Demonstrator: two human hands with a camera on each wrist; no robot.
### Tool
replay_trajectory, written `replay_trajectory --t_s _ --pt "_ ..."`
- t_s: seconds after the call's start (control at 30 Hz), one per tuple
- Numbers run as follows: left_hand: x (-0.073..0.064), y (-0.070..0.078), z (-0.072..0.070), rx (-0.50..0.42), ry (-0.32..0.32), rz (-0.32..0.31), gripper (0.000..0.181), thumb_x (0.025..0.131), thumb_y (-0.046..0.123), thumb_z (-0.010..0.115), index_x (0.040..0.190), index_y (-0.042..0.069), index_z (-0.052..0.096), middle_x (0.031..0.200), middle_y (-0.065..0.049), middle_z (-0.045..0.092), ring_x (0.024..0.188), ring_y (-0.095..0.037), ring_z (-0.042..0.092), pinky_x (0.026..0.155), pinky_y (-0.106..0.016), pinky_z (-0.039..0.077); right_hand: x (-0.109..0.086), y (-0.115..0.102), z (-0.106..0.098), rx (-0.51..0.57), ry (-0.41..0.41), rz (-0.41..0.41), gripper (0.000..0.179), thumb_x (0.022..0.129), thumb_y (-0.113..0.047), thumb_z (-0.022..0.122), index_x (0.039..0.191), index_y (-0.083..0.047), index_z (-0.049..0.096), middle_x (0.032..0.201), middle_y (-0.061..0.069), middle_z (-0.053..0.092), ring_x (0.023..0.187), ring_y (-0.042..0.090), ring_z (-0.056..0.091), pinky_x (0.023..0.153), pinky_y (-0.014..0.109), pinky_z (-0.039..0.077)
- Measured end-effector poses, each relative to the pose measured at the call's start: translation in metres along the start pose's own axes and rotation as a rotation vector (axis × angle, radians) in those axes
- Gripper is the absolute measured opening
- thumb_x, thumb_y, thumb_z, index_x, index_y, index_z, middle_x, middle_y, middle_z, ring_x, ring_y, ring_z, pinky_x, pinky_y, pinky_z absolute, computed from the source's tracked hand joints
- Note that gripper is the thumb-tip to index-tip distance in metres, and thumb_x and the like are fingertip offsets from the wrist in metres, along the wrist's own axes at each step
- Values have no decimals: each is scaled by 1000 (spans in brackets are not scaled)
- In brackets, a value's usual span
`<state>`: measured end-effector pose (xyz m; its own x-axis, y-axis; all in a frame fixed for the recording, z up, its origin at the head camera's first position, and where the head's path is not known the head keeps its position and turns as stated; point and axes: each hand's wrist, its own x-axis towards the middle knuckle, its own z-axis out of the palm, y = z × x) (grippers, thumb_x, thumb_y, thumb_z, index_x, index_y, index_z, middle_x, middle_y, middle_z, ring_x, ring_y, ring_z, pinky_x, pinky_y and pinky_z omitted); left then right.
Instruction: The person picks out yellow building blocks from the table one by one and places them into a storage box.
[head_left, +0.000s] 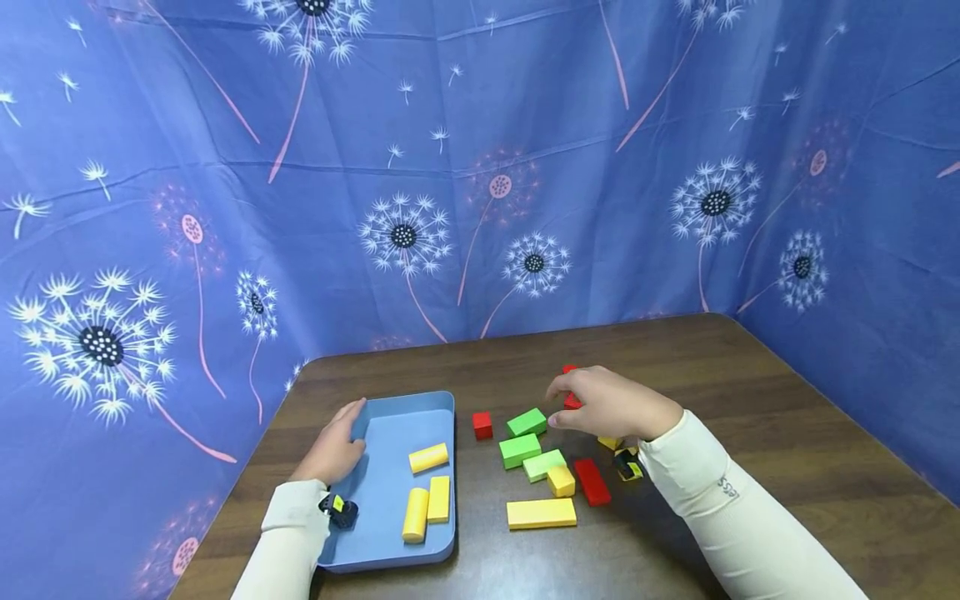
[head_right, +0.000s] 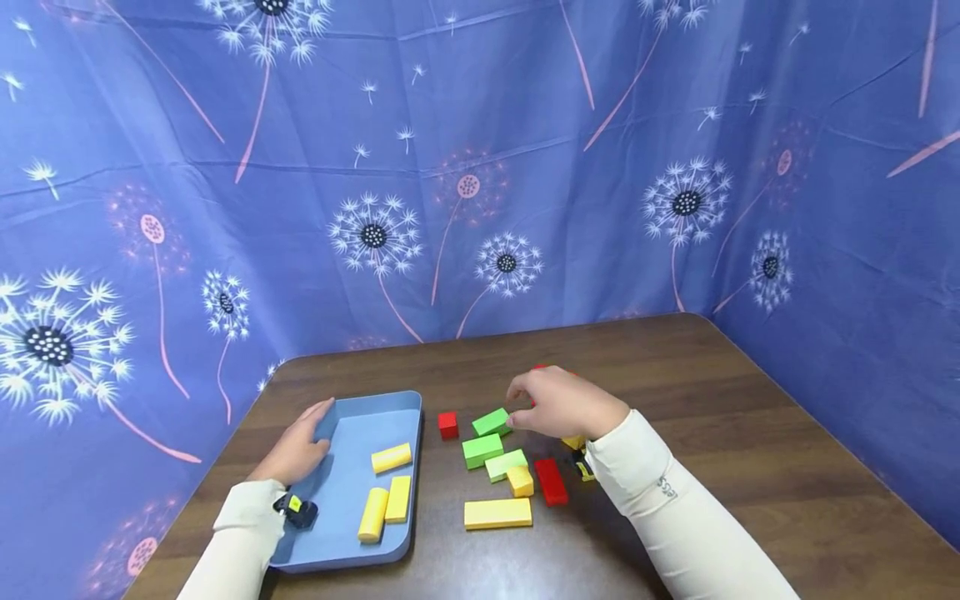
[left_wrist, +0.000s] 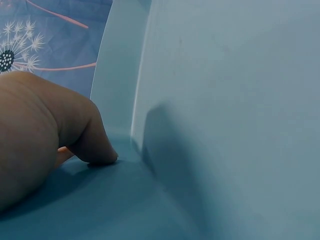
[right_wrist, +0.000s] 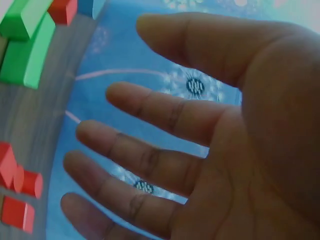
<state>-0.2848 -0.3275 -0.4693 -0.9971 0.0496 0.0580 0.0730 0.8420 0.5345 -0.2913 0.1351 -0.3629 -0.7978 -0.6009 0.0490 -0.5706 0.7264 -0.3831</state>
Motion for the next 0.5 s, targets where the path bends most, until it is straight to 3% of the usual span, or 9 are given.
replay_trajectory --t_s 0.3,0.5 --pt "1 -2 -1 2 7 17 75 96 3 53 164 1 22 168 -24 23 155 -47 24 125 -63 23 1 21 -11 44 -53 135 35 94 -35 74 122 -13 72 110 0 68 81 15 58 71 32 50" --pt "0 -2 3 2 -1 12 74 96 4 53 163 0 23 168 -25 24 153 -49 25 124 -65 25 3 33 -8 -2 -61 182 39 92 -33 76 121 -8 71 111 4 70 86 18 62 75 37 54"
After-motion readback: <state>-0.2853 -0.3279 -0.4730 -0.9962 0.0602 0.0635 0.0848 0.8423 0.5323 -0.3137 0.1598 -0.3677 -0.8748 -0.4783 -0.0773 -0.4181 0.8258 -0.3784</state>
